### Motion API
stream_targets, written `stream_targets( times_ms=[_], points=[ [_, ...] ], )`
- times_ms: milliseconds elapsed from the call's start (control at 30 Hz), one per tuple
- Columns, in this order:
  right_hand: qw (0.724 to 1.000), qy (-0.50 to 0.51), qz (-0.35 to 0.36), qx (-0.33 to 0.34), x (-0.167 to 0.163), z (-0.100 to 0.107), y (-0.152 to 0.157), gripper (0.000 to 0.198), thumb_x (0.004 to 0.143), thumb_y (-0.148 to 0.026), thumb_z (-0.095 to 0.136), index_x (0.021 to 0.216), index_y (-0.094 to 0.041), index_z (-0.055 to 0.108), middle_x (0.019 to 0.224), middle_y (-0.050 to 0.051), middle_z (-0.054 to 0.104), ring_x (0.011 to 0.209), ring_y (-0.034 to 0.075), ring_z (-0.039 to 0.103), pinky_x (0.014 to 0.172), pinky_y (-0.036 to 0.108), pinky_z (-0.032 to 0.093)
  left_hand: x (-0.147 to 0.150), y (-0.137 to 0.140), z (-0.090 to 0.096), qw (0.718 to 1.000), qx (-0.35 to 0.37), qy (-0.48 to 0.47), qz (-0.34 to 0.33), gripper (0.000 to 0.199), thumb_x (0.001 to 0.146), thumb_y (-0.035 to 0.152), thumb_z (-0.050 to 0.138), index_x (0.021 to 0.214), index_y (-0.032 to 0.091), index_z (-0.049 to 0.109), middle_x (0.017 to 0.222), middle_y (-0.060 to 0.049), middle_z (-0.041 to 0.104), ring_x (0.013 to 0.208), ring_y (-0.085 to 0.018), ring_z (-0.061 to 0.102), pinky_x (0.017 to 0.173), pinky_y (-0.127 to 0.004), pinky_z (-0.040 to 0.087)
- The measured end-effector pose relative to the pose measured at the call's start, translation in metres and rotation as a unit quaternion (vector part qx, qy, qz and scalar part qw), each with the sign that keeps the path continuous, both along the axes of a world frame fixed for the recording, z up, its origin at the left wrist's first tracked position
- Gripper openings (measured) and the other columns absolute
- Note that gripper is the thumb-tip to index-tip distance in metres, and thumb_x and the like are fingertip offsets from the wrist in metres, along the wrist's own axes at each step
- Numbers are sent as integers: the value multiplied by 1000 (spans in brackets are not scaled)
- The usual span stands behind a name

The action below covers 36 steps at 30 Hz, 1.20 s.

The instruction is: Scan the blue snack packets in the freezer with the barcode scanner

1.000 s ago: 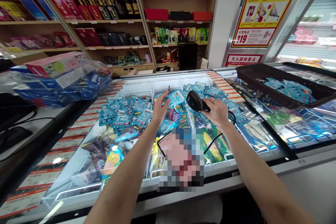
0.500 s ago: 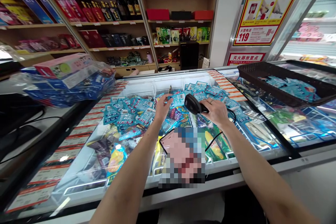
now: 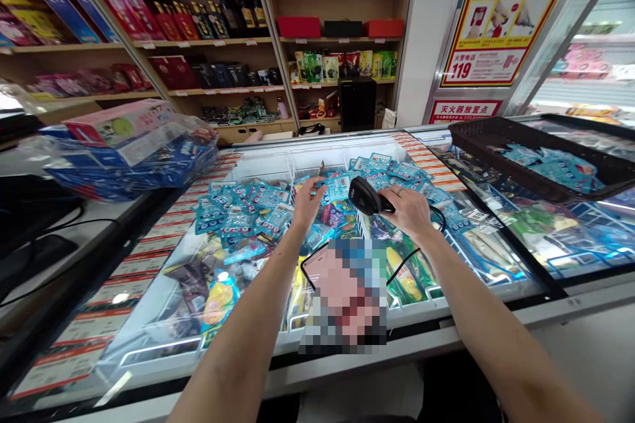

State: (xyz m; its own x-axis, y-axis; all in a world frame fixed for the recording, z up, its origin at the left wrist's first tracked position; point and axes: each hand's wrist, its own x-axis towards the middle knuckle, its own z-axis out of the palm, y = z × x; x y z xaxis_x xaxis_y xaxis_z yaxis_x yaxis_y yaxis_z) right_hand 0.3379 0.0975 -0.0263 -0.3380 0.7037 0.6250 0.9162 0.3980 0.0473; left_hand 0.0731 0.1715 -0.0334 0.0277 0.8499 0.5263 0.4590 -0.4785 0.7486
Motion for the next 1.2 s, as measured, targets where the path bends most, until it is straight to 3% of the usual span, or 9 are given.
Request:
stream_targets(
  times_ms=[133,267,433,667,733,800,900,1033,1200],
  points=[
    [1000,5,1,10,0,0,-1,31,85,-35,56,114,-24,57,99,5,64,87,20,58,76,29,35,-1,-1,-1,999,12,38,16,33,85,35,49,115,20,56,80,-1,58,68,-12,50,62,-24,41],
    [1000,0,1,13,-1,-1,-1,31,85,-35,56,114,-24,59,97,5,64,85,19,57,75,29,34,-6,-14,2,983,69,155,67,32,89,35,42,115,21,56,97,-6,63,83,-16,55,81,-31,41],
    [1000,6,-1,24,-2,-2,-3,29,85,-34,55,112,-24,60,96,5,64,84,19,57,74,28,33,-27,-39,7,945,87,271,162,32,92,35,36,114,24,56,105,-7,63,100,-22,54,93,-39,32],
    [1000,0,-23,21,0,-2,-8,29,85,-35,54,111,-24,61,91,4,64,81,19,57,71,28,32,-71,-62,10,895,52,302,325,38,90,37,35,115,21,59,115,-13,59,112,-30,48,98,-49,27],
    [1000,-1,-25,19,1,-3,-8,30,85,-36,54,112,-24,60,91,4,64,82,19,57,71,27,33,-76,-65,9,896,68,321,300,38,89,37,37,118,23,58,127,-12,54,118,-29,45,102,-48,25],
    [999,2,-35,20,2,-4,-7,32,84,-37,55,113,-24,60,91,4,65,82,19,57,70,27,33,-76,-65,7,903,83,367,207,37,89,38,39,121,29,56,134,-6,50,124,-26,42,106,-46,22],
    [998,13,-63,25,4,-6,-7,33,84,-38,55,114,-25,61,90,4,65,79,19,56,69,28,33,-73,-63,4,899,77,422,89,33,89,40,41,117,36,59,128,0,57,125,-22,43,112,-46,13],
    [993,49,-102,27,9,-9,-7,33,82,-41,56,111,-26,63,88,4,65,74,19,55,66,28,32,-74,-58,-2,902,51,404,143,34,91,39,37,114,34,61,120,-1,62,122,-23,47,113,-52,5],
    [988,87,-123,40,13,-10,-7,34,80,-41,59,109,-24,64,88,5,65,76,20,56,66,28,33,-81,-53,-8,897,43,385,214,34,90,25,35,109,30,63,120,-4,63,125,-25,44,111,-58,-1]
  ],
)
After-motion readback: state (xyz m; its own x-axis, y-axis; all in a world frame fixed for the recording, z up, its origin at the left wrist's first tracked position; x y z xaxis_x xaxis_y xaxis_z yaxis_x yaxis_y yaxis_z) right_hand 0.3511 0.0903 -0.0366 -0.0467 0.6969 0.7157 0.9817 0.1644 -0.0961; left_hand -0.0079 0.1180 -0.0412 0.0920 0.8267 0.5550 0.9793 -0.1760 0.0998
